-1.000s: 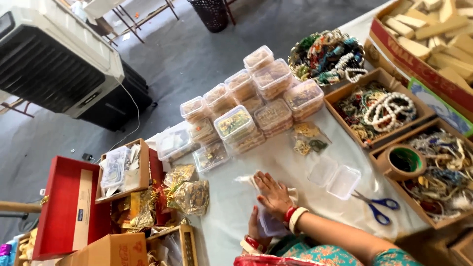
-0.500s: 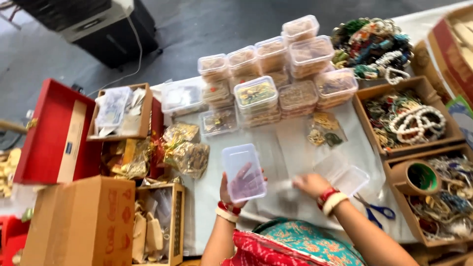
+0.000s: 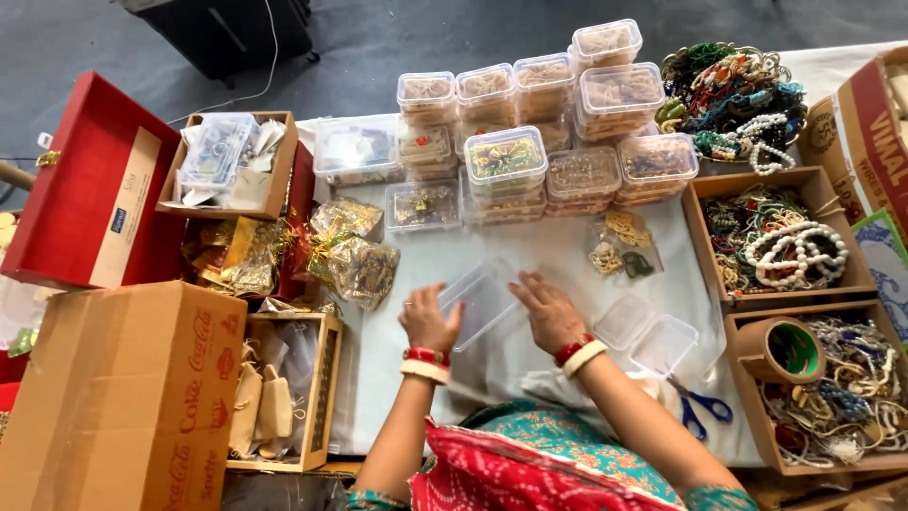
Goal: Cleaning small plastic boxes and packing jewelry items into them.
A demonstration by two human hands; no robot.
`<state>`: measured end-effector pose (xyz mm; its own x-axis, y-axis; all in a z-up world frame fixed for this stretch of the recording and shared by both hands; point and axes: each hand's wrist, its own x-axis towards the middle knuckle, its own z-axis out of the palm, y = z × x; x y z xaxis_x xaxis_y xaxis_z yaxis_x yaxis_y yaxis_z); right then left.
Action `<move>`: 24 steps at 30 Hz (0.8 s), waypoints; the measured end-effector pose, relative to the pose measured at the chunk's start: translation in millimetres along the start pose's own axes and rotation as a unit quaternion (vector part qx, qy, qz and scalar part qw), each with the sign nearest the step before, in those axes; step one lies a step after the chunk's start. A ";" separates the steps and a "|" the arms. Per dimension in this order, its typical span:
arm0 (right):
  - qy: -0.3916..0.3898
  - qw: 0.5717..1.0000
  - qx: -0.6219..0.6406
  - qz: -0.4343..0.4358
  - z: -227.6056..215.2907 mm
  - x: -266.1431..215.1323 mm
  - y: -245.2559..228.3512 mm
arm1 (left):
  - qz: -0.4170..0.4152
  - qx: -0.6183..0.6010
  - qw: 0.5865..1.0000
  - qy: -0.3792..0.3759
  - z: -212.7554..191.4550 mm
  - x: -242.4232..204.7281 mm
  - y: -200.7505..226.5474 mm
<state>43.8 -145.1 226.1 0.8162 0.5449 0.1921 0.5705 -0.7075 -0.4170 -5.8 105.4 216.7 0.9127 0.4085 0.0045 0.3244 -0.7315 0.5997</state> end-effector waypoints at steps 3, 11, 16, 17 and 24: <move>-0.007 0.993 -0.066 -0.097 9.6 12.2 3.0 | 0.118 0.093 0.988 -0.021 1.2 -28.6 6.4; 0.117 0.957 -0.133 -0.229 15.4 -8.5 1.9 | 0.367 0.112 0.912 0.145 73.5 -27.5 -79.9; 0.161 0.969 -0.102 -0.158 -10.4 -38.2 -8.2 | 0.372 -0.067 0.926 0.020 26.8 -35.1 -49.1; 0.158 0.968 -0.099 -0.168 -7.4 -40.5 -7.3 | 0.364 -0.064 0.929 0.028 28.4 -41.7 -47.6; 0.223 0.966 -0.024 -0.129 -24.6 -38.8 -23.6 | 0.192 -0.197 0.956 0.098 58.9 -43.5 -33.0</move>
<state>0.9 -160.6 250.3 0.5990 0.4655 0.6515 0.7547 -0.6002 -0.2651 -41.7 79.6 149.6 0.8693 0.2738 0.4115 -0.1796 -0.6006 0.7791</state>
